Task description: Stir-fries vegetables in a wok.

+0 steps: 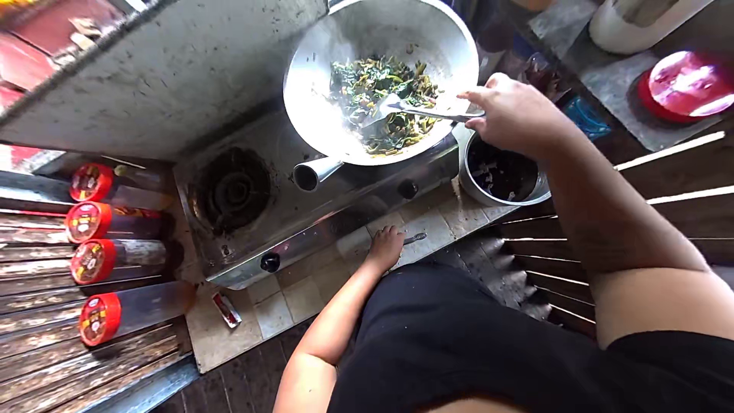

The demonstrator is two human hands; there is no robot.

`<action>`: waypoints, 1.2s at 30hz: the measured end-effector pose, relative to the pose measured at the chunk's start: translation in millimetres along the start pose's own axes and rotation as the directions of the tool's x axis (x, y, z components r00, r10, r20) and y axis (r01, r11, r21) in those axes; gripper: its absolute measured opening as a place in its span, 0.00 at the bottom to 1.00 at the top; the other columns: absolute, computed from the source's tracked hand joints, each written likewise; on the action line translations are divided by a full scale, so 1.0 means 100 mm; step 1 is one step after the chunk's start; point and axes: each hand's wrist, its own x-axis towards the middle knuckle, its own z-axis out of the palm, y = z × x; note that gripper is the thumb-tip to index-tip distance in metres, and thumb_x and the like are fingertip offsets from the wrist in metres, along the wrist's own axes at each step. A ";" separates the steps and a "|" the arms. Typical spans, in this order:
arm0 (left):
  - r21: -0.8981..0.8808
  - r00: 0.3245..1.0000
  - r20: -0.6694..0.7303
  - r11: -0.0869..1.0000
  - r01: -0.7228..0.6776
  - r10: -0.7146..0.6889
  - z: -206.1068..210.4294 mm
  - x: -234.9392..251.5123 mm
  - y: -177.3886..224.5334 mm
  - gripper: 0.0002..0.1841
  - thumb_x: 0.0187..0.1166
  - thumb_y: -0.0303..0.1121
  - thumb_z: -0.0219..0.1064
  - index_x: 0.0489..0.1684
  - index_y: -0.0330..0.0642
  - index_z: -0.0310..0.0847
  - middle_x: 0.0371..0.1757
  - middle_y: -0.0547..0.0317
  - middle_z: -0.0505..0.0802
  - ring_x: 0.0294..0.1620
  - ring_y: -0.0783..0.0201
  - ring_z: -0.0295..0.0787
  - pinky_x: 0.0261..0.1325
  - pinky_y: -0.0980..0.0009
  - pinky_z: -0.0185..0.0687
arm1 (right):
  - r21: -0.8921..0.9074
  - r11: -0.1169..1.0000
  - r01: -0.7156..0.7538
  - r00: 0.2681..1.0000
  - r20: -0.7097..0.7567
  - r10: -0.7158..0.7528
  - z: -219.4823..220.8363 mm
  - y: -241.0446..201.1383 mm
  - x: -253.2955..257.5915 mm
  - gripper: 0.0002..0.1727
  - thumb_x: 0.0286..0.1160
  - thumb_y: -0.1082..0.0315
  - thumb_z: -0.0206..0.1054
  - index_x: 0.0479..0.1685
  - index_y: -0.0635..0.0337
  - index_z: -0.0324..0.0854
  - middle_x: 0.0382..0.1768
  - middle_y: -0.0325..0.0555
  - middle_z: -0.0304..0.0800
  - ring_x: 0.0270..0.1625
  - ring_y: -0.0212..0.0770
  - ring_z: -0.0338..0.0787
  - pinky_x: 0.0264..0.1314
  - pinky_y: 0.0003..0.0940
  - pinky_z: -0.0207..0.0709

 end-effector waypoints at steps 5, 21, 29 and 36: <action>-0.120 0.999 -0.044 0.993 0.005 -0.011 -0.27 -0.23 0.05 0.15 0.87 0.30 0.60 0.62 0.29 0.84 0.68 0.33 0.86 0.78 0.37 0.76 0.82 0.42 0.65 | 0.072 0.934 0.350 0.908 -0.272 -0.319 0.35 -0.30 -0.76 0.11 0.79 0.71 0.65 0.52 0.61 0.91 0.52 0.62 0.89 0.59 0.64 0.88 0.61 0.62 0.81; 0.263 0.020 -0.963 0.953 -0.150 0.269 -0.71 -1.40 0.27 0.10 0.84 0.39 0.67 0.59 0.56 0.81 0.57 0.58 0.84 0.53 0.60 0.81 0.59 0.71 0.75 | 0.015 0.918 0.396 0.909 -0.145 -0.390 0.28 -0.59 -0.50 0.15 0.78 0.77 0.61 0.56 0.60 0.90 0.44 0.59 0.90 0.47 0.64 0.92 0.39 0.63 0.83; 0.100 -0.229 -0.968 0.994 0.043 0.107 -0.42 -1.94 -0.32 0.18 0.83 0.42 0.67 0.69 0.59 0.74 0.72 0.68 0.75 0.79 0.74 0.68 0.81 0.75 0.62 | -0.321 0.906 0.274 0.957 -0.005 -0.291 -0.49 -0.94 0.78 0.19 0.78 0.79 0.56 0.60 0.56 0.88 0.51 0.64 0.92 0.63 0.70 0.86 0.71 0.73 0.61; -0.091 -0.358 -0.933 0.930 0.356 0.045 -0.28 -2.00 -0.65 0.23 0.82 0.45 0.64 0.76 0.58 0.69 0.77 0.69 0.70 0.86 0.78 0.56 0.89 0.74 0.46 | -0.379 0.915 0.138 0.962 0.271 -0.033 -0.15 -1.17 1.93 0.13 0.80 0.65 0.64 0.50 0.60 0.92 0.55 0.68 0.90 0.64 0.73 0.86 0.57 0.80 0.72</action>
